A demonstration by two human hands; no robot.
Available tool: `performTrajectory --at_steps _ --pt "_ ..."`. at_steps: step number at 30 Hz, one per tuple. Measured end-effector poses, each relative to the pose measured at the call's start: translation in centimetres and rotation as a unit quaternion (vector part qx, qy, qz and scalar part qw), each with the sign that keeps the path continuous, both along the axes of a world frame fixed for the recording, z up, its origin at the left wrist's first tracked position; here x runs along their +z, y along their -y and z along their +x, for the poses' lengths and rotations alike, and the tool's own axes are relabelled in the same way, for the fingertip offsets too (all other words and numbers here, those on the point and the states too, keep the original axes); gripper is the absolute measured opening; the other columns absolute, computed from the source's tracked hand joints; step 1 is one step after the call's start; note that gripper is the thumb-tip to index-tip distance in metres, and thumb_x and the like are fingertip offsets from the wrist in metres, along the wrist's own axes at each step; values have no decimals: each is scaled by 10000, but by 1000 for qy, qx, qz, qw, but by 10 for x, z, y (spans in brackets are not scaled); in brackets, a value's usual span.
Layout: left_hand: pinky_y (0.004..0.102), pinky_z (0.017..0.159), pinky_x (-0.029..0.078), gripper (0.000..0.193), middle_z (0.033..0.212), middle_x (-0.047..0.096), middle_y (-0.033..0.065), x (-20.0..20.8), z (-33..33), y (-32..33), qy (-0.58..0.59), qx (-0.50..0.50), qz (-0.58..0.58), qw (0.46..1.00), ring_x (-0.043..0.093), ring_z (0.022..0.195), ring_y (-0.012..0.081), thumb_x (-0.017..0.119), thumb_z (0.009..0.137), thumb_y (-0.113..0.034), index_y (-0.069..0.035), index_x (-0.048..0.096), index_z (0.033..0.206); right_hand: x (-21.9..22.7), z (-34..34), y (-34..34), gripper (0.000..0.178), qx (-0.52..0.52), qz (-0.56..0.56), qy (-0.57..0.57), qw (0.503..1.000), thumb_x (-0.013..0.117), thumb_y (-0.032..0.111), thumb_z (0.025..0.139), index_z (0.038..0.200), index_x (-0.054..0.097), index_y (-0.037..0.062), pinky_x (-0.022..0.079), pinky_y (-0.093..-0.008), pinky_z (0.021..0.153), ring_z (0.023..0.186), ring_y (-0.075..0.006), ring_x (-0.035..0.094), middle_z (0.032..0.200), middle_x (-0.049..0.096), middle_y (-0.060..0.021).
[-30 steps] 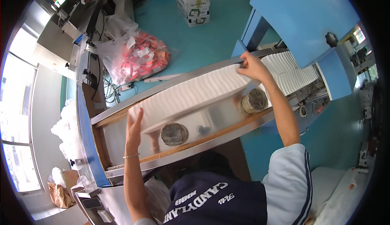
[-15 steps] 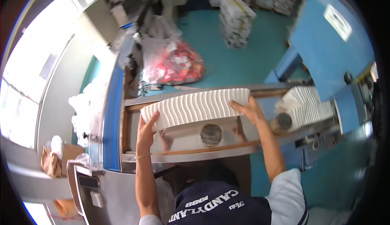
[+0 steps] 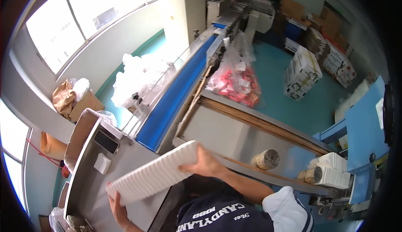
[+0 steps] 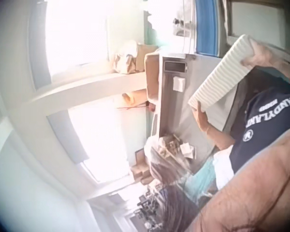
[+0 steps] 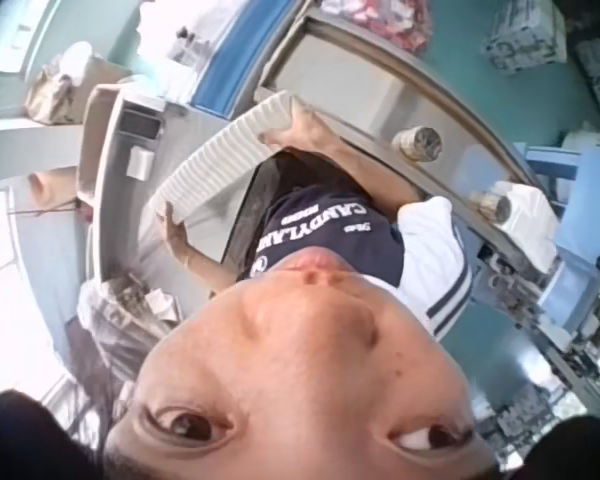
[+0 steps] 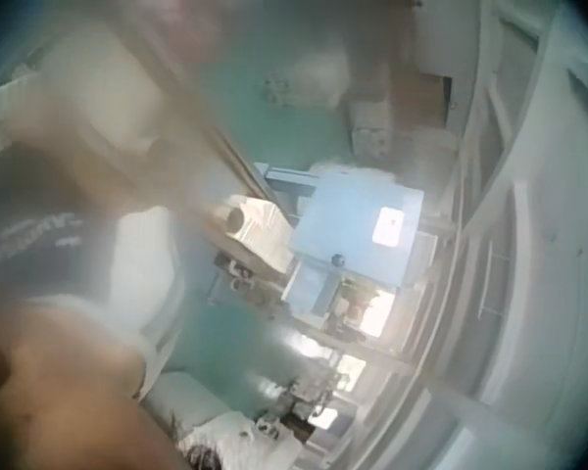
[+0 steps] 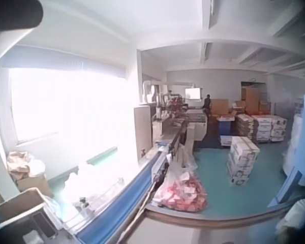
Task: The person collects rows of white pads from a machine chute, carries them to a workbench, and separates them into small stacks by hand before placing them onto a conveyor belt.
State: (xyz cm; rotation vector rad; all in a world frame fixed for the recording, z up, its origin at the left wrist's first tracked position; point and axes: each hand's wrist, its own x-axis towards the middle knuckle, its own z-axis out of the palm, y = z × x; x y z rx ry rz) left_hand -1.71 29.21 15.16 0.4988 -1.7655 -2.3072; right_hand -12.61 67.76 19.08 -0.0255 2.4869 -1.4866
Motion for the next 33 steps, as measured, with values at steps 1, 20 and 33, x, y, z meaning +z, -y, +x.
performTrajectory --at_steps 1,20,33 --pt "349 1028 377 714 1378 458 99 -23 30 27 23 19 -19 999 460 1242 234 658 884 -277 -70 326 1481 -21 -3 23 1033 36 33 7 999 802 596 650 1298 387 -94 429 -425 1007 1180 -394 548 1221 551 -319" --pt "447 1070 346 931 1253 528 350 -82 216 101 331 358 -673 556 499 1194 441 556 838 -674 160 497 1247 -107 -73 182 522 237 -95 211 944 604 502 896 1075 645 14 495 -299 792 881 -168 615 1002 658 -82" --pt "474 1048 375 915 1281 494 367 -17 159 50 383 323 -644 578 495 1189 471 576 847 -625 110 400 1362 -144 -62 205 629 216 -42 18 975 550 592 900 1151 598 17 522 -314 704 895 -137 608 959 631 -87"
